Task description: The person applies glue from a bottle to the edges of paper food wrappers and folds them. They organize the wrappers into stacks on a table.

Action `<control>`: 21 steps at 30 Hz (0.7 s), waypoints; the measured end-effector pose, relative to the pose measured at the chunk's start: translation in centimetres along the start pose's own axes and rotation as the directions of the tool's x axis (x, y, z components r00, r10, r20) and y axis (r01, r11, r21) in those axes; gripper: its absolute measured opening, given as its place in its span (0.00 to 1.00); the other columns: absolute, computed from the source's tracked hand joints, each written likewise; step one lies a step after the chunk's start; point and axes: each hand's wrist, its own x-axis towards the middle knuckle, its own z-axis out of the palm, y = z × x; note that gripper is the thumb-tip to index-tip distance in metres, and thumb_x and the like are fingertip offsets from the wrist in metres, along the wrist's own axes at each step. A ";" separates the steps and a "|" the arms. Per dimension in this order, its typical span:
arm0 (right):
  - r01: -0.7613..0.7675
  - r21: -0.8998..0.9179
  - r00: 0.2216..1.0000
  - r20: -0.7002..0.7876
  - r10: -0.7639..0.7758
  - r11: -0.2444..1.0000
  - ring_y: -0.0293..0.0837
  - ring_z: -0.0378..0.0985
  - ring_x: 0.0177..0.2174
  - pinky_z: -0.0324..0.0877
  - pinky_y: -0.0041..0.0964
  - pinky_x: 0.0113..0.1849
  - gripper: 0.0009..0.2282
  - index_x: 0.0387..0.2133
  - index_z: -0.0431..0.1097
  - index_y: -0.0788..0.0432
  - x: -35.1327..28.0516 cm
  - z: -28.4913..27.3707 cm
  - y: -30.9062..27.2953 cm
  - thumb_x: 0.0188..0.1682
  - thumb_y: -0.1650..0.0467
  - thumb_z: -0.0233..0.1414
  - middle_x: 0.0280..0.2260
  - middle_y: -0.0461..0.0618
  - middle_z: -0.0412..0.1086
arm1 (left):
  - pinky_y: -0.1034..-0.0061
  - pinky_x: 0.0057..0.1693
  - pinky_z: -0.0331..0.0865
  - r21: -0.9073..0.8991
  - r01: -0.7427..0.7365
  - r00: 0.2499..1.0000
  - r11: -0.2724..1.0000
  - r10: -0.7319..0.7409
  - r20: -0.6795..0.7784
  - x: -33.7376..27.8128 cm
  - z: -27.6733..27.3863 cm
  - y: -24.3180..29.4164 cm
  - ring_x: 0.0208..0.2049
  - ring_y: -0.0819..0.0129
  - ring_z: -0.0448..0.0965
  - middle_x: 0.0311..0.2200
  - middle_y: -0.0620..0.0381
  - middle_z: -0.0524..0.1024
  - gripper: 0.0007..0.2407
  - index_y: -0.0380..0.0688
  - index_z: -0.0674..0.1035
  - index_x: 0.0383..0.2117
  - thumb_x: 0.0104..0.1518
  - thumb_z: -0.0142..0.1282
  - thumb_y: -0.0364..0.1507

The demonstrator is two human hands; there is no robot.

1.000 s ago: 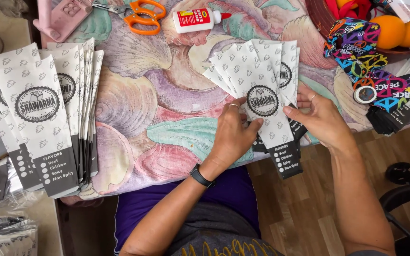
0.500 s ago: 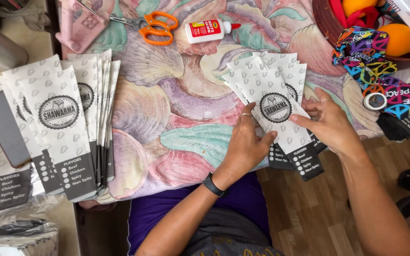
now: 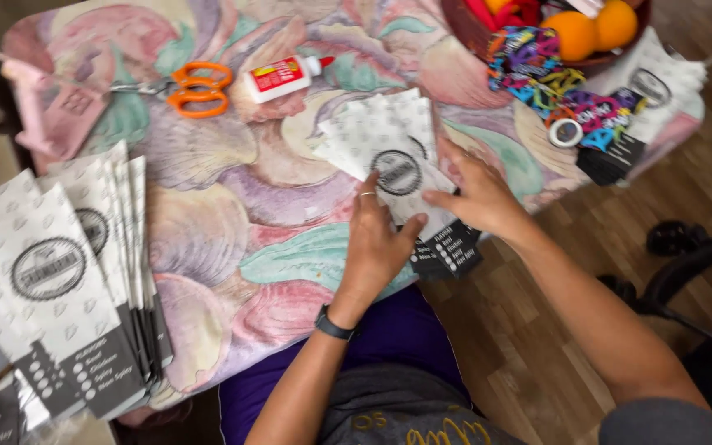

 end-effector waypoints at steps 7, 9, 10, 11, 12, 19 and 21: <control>-0.123 -0.107 0.992 0.026 0.126 0.987 0.63 0.79 0.43 0.72 0.58 0.42 0.25 0.41 0.75 0.66 0.8 1.1 -0.8 0.43 0.56 0.65 0.36 0.61 0.75 | 0.67 0.38 0.82 -0.089 0.071 0.996 0.993 -0.066 0.055 -0.5 0.3 -1.9 0.26 0.56 0.86 0.47 0.24 0.72 0.33 0.30 0.57 0.67 0.55 0.61 0.24; -0.181 -0.013 0.983 -0.008 0.181 0.983 0.56 0.80 0.37 0.73 0.53 0.38 0.22 0.37 0.76 0.63 1.0 1.8 0.1 0.41 0.57 0.67 0.31 0.56 0.75 | 0.69 0.38 0.81 -0.115 0.081 0.995 0.990 -0.073 0.069 -1.0 0.7 -2.5 0.26 0.57 0.86 0.46 0.26 0.72 0.32 0.31 0.58 0.66 0.55 0.61 0.24; -0.206 0.077 0.977 -0.045 0.210 0.976 0.50 0.80 0.32 0.74 0.48 0.34 0.19 0.32 0.77 0.60 1.7 1.9 0.3 0.39 0.58 0.69 0.27 0.50 0.75 | 0.71 0.38 0.81 -0.146 0.071 0.996 0.987 -0.063 0.059 -0.9 0.8 -2.6 0.26 0.58 0.86 0.45 0.28 0.73 0.32 0.32 0.58 0.66 0.55 0.62 0.24; -0.206 0.078 0.976 -0.051 0.210 0.975 0.50 0.80 0.32 0.74 0.48 0.34 0.19 0.32 0.77 0.60 1.2 1.3 -0.9 0.39 0.58 0.69 0.27 0.50 0.75 | 0.71 0.38 0.81 -0.145 0.066 0.996 0.987 -0.058 0.062 -0.8 0.6 -2.3 0.26 0.58 0.86 0.45 0.28 0.73 0.32 0.32 0.58 0.66 0.55 0.62 0.24; -0.195 0.117 0.981 0.004 0.196 0.974 0.54 0.80 0.37 0.73 0.50 0.39 0.19 0.34 0.76 0.63 0.4 0.8 -1.9 0.40 0.60 0.68 0.32 0.55 0.75 | 0.69 0.38 0.82 -0.159 0.065 0.997 0.985 -0.056 0.060 -1.1 0.4 -2.1 0.26 0.56 0.86 0.52 0.24 0.67 0.32 0.32 0.58 0.66 0.55 0.61 0.24; 0.049 -0.067 0.996 0.080 -0.044 0.997 0.64 0.77 0.46 0.70 0.57 0.46 0.26 0.48 0.67 0.63 0.5 0.3 -2.1 0.36 0.69 0.69 0.40 0.61 0.73 | 0.68 0.42 0.84 -0.315 0.080 0.997 0.946 -0.074 0.029 -1.0 0.5 -2.8 0.32 0.49 0.87 0.64 0.23 0.57 0.38 0.35 0.47 0.69 0.55 0.59 0.22; 0.150 -0.170 0.988 0.057 -0.142 0.974 0.65 0.79 0.43 0.71 0.58 0.44 0.25 0.49 0.68 0.61 -0.9 -1.5 -5.8 0.38 0.70 0.67 0.38 0.60 0.75 | 0.64 0.46 0.82 -0.375 0.061 0.996 0.925 -0.084 -0.044 0.1 1.4 -5.0 0.41 0.45 0.84 0.63 0.24 0.58 0.38 0.32 0.46 0.69 0.55 0.60 0.22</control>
